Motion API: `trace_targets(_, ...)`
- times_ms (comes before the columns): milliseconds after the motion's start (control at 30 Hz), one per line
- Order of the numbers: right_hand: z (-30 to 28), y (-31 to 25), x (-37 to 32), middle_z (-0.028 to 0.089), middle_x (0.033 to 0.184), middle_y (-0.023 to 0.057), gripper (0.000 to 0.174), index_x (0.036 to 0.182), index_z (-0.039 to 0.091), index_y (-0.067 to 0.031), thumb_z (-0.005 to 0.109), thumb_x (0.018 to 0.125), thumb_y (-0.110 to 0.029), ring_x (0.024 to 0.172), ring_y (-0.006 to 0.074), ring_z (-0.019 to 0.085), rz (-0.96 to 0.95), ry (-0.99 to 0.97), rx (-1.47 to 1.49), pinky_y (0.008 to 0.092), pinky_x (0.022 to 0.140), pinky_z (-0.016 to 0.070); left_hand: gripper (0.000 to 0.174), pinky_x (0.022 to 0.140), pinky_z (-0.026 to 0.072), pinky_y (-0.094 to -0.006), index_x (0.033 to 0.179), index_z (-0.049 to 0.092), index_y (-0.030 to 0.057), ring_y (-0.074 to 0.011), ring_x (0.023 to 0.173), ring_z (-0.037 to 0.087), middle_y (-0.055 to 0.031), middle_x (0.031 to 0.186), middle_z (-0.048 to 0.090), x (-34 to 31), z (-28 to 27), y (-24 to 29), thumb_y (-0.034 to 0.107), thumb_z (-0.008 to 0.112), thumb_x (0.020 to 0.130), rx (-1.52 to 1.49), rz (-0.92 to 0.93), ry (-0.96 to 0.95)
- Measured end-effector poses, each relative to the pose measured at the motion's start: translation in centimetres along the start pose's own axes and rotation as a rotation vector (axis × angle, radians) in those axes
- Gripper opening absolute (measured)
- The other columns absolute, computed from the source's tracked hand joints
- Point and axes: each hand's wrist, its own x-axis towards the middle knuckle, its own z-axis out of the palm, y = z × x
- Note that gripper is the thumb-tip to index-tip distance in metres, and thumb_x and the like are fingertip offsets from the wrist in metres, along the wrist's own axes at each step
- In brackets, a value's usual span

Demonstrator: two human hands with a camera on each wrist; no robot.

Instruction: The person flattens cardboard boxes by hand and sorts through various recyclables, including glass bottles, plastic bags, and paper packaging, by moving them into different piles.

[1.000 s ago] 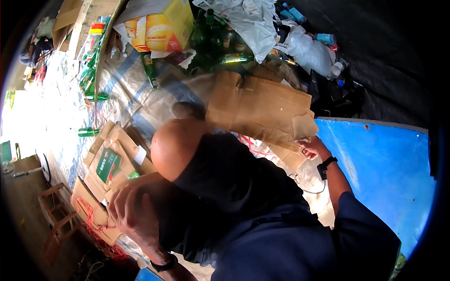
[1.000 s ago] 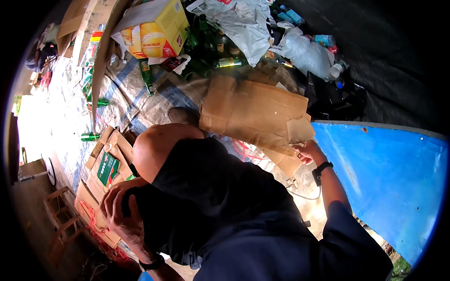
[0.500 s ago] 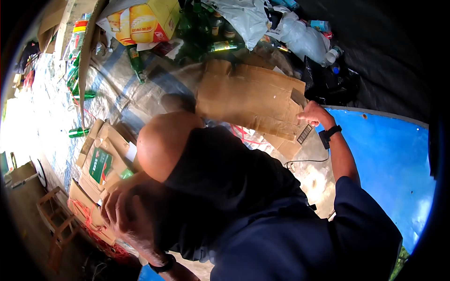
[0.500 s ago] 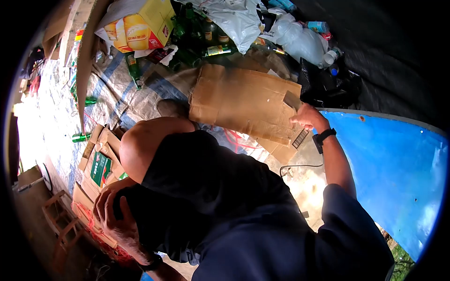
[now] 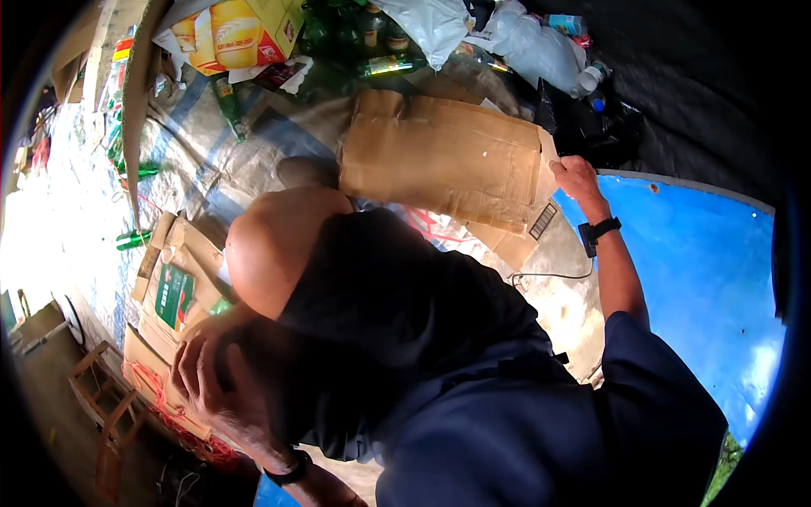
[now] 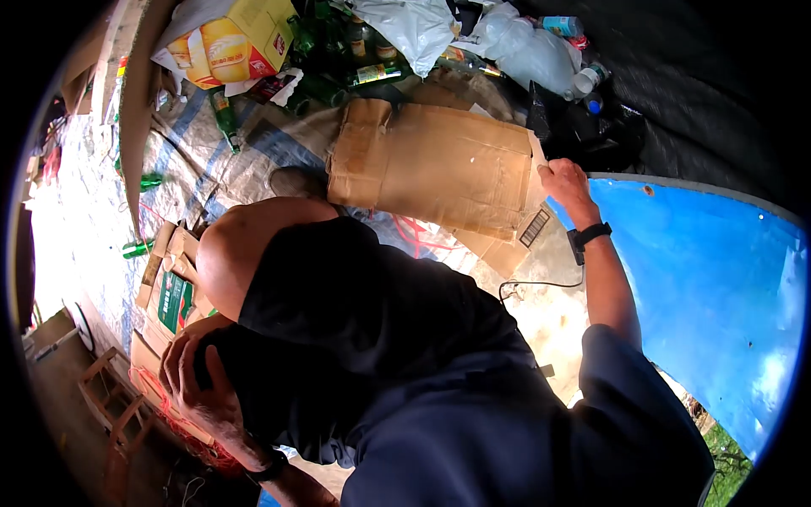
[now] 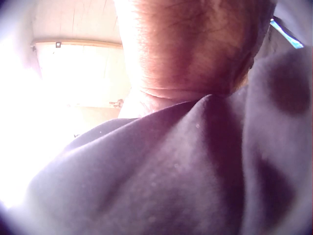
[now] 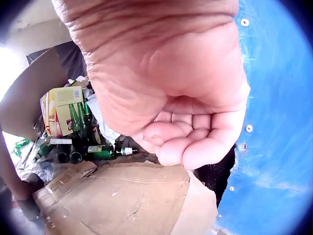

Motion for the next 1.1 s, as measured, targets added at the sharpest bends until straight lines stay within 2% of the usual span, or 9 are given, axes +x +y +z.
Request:
trace_targets(300,1.5,-0.9,-0.6,0.064,0.072,0.0222,0.036,0.071,0.065,-0.0014,0.063,0.086,-0.034,0.071,0.0396,0.066,-0.125,-0.023,0.111,0.0478,0.063,0.0502,0.022,0.099,0.0475,-0.0418,0.107,0.071,0.0016,-0.0308,0.112,0.062,-0.0118,0.114,0.069,0.1,-0.1,0.4,0.007,0.072,0.086,0.020,-0.025,-0.002)
trace_targets(400,4.1,-3.7,-1.4,0.071,0.085,0.0197,0.030,0.081,0.072,-0.0092,0.061,0.083,-0.036,0.084,0.0413,0.069,-0.210,-0.218,-0.017,0.0505,0.075,0.0556,0.023,0.100,0.0467,-0.0425,0.107,0.071,0.0015,-0.0317,0.114,0.061,-0.0124,0.116,0.069,-0.2,0.0,-0.2,0.008,0.072,0.085,0.000,-0.031,-0.008)
trace_targets(533,6.4,-7.1,-0.3,0.071,0.091,0.0250,0.039,0.085,0.074,-0.0013,0.067,0.082,-0.040,0.092,0.0411,0.070,-0.433,-0.405,-0.231,0.0492,0.082,0.0555,0.023,0.101,0.0459,-0.0444,0.106,0.070,0.0012,-0.0344,0.114,0.060,-0.0135,0.115,0.068,-0.3,0.0,-0.8,0.009,0.073,0.084,-0.029,-0.035,0.003)
trace_targets(633,6.1,-12.2,3.1,0.071,0.095,0.0264,0.043,0.088,0.073,-0.0021,0.073,0.081,-0.045,0.096,0.0412,0.069,-0.259,-0.560,-0.063,0.0495,0.083,0.0537,0.023,0.101,0.0461,-0.0454,0.103,0.070,0.0010,-0.0352,0.113,0.060,-0.0135,0.113,0.068,-0.2,0.0,-0.6,0.008,0.074,0.081,-0.020,-0.048,0.028)
trace_targets(700,3.7,-15.9,5.9,0.070,0.085,0.0204,0.045,0.080,0.065,-0.0005,0.078,0.078,-0.044,0.088,0.0395,0.069,-0.042,-0.580,0.422,0.0457,0.077,0.0551,0.024,0.101,0.0457,-0.0461,0.100,0.070,0.0012,-0.0355,0.112,0.060,-0.0136,0.112,0.068,-0.1,0.0,-0.7,0.008,0.074,0.078,-0.025,-0.044,0.044)
trace_targets(733,4.5,-16.7,7.8,0.070,0.085,0.0204,0.045,0.080,0.065,-0.0005,0.078,0.078,-0.044,0.088,0.0395,0.069,-0.057,-0.566,0.425,0.0457,0.077,0.0551,0.024,0.101,0.0457,-0.0461,0.100,0.070,0.0012,-0.0355,0.112,0.060,-0.0136,0.112,0.068,0.0,-0.1,-0.7,0.008,0.074,0.078,-0.023,-0.048,0.064)
trace_targets(800,5.8,-19.3,11.0,0.069,0.092,0.0229,0.050,0.091,0.060,0.0000,0.079,0.078,-0.044,0.095,0.0394,0.068,-0.189,0.074,0.404,0.0495,0.080,0.0538,0.022,0.101,0.0450,-0.0471,0.099,0.070,0.0017,-0.0360,0.112,0.060,-0.0135,0.111,0.068,0.2,-0.3,-0.8,0.008,0.074,0.078,-0.037,-0.036,0.026)
trace_targets(900,4.6,-22.9,14.8,0.063,0.114,0.0249,0.061,0.115,0.053,0.0010,0.077,0.080,-0.042,0.107,0.0405,0.065,-0.122,0.230,0.294,0.0509,0.084,0.0522,0.023,0.101,0.0438,-0.0478,0.098,0.070,0.0024,-0.0359,0.111,0.059,-0.0128,0.109,0.068,0.0,-0.2,-1.0,0.010,0.074,0.076,-0.034,-0.059,0.042)
trace_targets(1100,3.8,-26.3,21.3,0.061,0.118,0.0243,0.060,0.120,0.053,-0.0015,0.075,0.081,-0.041,0.110,0.0444,0.062,-0.048,0.237,0.180,0.0537,0.091,0.0503,0.025,0.101,0.0432,-0.0484,0.097,0.071,0.0035,-0.0353,0.111,0.059,-0.0109,0.106,0.068,0.1,-0.3,-1.4,0.011,0.074,0.073,-0.057,-0.103,0.037)
